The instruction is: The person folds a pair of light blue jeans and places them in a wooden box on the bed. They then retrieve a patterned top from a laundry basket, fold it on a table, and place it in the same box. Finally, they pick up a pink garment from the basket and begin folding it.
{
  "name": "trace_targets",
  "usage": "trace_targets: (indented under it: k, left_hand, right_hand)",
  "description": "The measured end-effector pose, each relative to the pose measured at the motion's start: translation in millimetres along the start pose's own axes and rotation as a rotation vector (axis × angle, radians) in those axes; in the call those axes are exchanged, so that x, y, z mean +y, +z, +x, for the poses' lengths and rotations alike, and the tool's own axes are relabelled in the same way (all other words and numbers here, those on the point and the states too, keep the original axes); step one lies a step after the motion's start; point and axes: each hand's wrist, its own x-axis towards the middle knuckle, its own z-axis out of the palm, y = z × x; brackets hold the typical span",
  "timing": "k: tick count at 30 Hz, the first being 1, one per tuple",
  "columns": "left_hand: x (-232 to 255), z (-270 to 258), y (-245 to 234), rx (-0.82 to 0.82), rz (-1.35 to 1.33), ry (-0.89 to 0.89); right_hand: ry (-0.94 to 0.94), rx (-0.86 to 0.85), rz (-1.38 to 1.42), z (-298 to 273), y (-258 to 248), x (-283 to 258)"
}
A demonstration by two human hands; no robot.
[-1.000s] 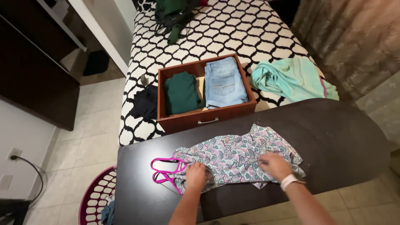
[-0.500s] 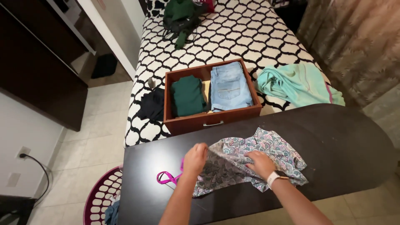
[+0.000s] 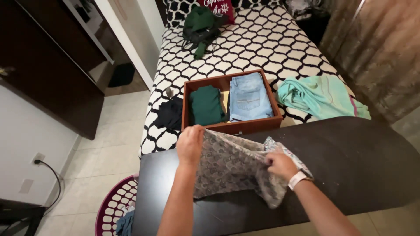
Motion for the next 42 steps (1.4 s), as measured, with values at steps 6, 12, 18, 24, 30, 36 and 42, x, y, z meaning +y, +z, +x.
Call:
trace_targets:
  k: [6,12,18,24,30,36,42]
  left_hand:
    - [-19.7,20.3,-37.8,0.003,-0.021,0.006]
    - [-20.8,4.7,-29.4,0.001,0.080,-0.292]
    - [-27.6,-2.0,-22.1,0.047,-0.019,-0.421]
    - [-38.6,-1.3,-31.4,0.102,0.042,-0.332]
    - [-35.1,-10.3,-26.3,0.077,0.060,-0.262]
    - [-5.7,0.9,-51.3,-0.047,-0.142,-0.610]
    - [16.5,12.8,-64.0,0.086,-0.296,-0.839]
  right_hand:
    - [0.170,0.184,-0.036,1.1,-85.6,1.4]
    - [0.115,0.083,-0.095,-9.8,-120.5,-10.8]
    - [0.056,-0.166,-0.141,-16.2,-92.1,-5.1]
    - [0.329,0.088,-0.165,-32.1,-136.4,-12.7]
    - [0.434,0.460,-0.203,-25.7,-140.3,21.8]
    - [0.305,0.800,-0.166,-23.6,-147.8,30.1]
    - [0.377,0.897,0.075,-21.2,-155.8,25.2]
